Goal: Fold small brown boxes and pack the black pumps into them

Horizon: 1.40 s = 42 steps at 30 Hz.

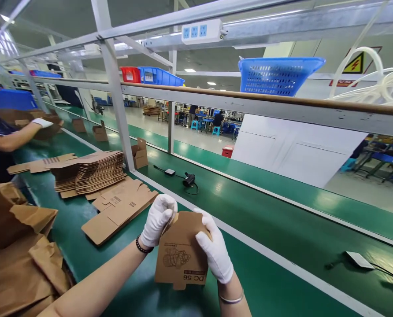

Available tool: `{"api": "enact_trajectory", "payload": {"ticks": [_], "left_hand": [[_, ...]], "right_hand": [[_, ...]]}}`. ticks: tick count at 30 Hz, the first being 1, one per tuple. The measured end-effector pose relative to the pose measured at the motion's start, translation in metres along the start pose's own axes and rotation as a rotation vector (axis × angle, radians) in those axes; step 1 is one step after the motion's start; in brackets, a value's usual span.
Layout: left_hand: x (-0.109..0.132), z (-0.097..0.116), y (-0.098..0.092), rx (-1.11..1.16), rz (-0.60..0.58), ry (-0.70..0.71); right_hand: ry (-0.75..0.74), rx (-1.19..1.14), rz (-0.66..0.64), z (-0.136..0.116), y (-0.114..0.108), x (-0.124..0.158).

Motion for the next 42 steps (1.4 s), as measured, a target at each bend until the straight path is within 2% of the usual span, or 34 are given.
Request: {"api": "enact_trajectory", "payload": {"ticks": [4, 7, 9, 11, 13, 18, 22, 26, 29, 33, 35, 37, 40, 42], "left_hand": [[0.007, 0.013, 0.011, -0.184, -0.153, 0.102], [0.023, 0.012, 0.013, -0.293, -0.268, 0.085], [0.031, 0.009, 0.010, -0.338, -0.264, 0.029], [0.035, 0.009, 0.005, -0.363, -0.215, 0.027], [0.035, 0.013, 0.003, -0.376, -0.184, 0.073], [0.034, 0.021, 0.001, -0.418, -0.206, 0.155], [0.037, 0.018, -0.004, -0.397, -0.199, 0.237], [0.043, 0.018, -0.006, -0.438, -0.176, 0.260], [0.043, 0.019, -0.005, -0.458, -0.172, 0.162], [0.041, 0.019, -0.005, -0.472, -0.150, 0.074], [0.042, 0.019, -0.006, -0.490, -0.123, 0.104], [0.043, 0.021, -0.005, -0.533, -0.127, 0.182], [0.043, 0.023, -0.003, -0.634, -0.211, 0.312], [0.043, 0.024, -0.003, -0.677, -0.254, 0.356]], "right_hand": [[-0.192, 0.151, 0.108, -0.013, -0.011, 0.001], [-0.399, 0.255, 0.231, -0.020, -0.016, 0.006], [-0.511, 0.285, 0.252, -0.021, -0.013, 0.009], [-0.557, 0.309, 0.236, -0.021, -0.005, 0.013], [-0.537, 0.352, 0.236, -0.019, 0.003, 0.015], [-0.390, 0.414, 0.245, -0.013, 0.012, 0.020], [-0.308, 0.408, 0.170, -0.008, 0.011, 0.017], [-0.378, 0.440, 0.111, -0.007, 0.011, 0.016], [-0.427, 0.421, 0.175, -0.005, 0.011, 0.017], [-0.370, 0.399, 0.297, 0.000, 0.012, 0.019], [-0.327, 0.440, 0.351, 0.001, 0.011, 0.021], [-0.336, 0.490, 0.340, 0.000, 0.011, 0.022], [-0.434, 0.520, 0.283, -0.001, 0.011, 0.023], [-0.478, 0.521, 0.289, -0.001, 0.009, 0.022]]}}
Point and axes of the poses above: each hand's wrist, its own x-axis away from the middle knuckle, its own y-axis out of the palm, z = x × y, the point moved 5 cm from there along -x, towards the middle knuckle, and after that the axes turned 5 degrees about z, right-handed, at the moved point
